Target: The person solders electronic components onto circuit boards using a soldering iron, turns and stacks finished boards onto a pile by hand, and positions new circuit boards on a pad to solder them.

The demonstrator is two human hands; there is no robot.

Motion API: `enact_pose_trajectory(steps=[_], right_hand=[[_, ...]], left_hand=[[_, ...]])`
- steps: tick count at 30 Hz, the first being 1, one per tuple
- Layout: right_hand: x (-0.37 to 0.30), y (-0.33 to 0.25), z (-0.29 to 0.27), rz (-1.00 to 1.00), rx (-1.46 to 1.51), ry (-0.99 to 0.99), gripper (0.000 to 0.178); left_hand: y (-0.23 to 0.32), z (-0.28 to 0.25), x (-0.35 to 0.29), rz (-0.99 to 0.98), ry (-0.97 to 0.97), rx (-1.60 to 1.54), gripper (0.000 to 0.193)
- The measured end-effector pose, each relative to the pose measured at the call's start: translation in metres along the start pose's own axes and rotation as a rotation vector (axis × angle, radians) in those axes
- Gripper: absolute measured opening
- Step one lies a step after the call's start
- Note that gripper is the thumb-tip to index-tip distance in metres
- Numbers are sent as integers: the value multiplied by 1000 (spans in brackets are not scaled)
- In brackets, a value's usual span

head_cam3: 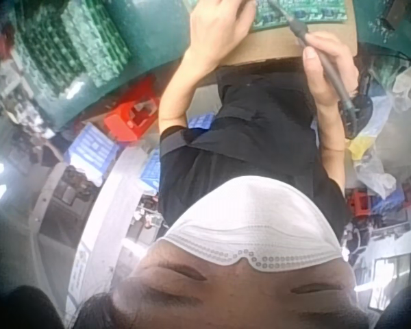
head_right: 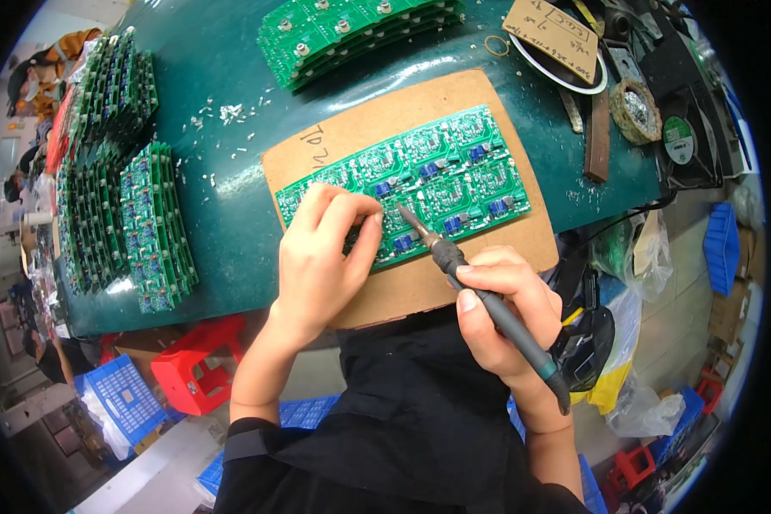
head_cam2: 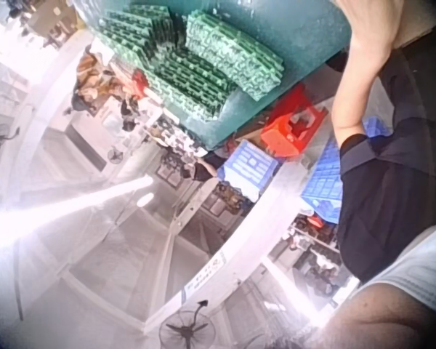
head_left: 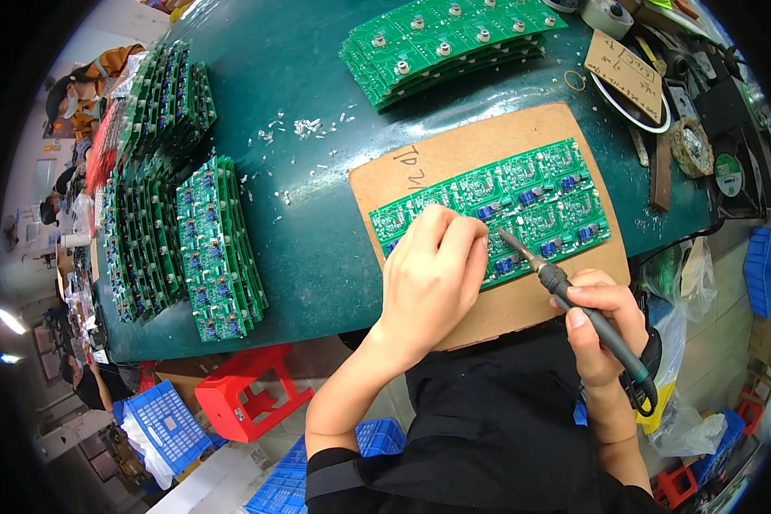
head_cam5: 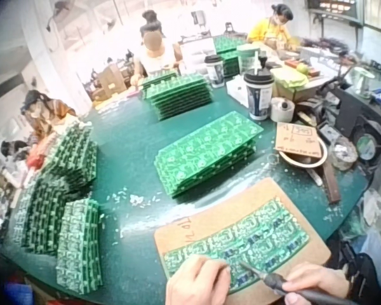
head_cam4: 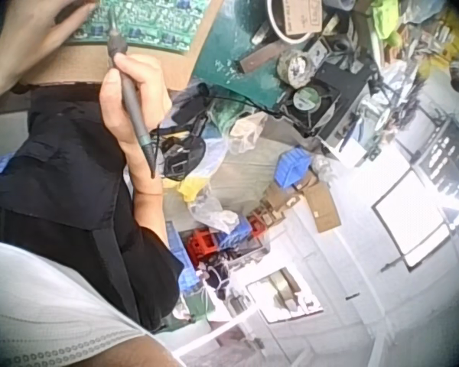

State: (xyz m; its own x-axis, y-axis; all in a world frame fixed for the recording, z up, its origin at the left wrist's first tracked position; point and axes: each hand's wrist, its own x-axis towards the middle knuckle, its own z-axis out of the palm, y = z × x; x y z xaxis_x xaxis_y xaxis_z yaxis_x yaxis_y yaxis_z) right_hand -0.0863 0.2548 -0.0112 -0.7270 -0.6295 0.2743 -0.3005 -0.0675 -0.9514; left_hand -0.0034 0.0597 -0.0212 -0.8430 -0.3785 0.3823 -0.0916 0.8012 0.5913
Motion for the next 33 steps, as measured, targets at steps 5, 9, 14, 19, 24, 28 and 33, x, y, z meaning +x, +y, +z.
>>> enact_pose_trajectory(steps=[5,9,14,19,24,28,33], right_hand=[[6,9,-39,-91,-174,372,17],[47,47,-116,-73,-851,584,24],[32,58,-135,68,-776,424,24],[19,22,-54,-121,-532,168,31],[7,-20,-11,-69,-186,-47,29],[3,-18,16,-121,-138,-114,22],[1,-18,22,-35,-132,-124,20]], left_hand=[[1,-31,-9,-177,131,42,17],[-18,-48,-38,-359,262,3,18],[-36,-53,-64,-376,210,56,14],[-24,-47,-58,-467,273,-140,19],[-12,-43,-49,-451,151,-398,12],[-10,-29,-37,-159,86,-125,15],[-16,-24,-35,-130,74,-130,15]])
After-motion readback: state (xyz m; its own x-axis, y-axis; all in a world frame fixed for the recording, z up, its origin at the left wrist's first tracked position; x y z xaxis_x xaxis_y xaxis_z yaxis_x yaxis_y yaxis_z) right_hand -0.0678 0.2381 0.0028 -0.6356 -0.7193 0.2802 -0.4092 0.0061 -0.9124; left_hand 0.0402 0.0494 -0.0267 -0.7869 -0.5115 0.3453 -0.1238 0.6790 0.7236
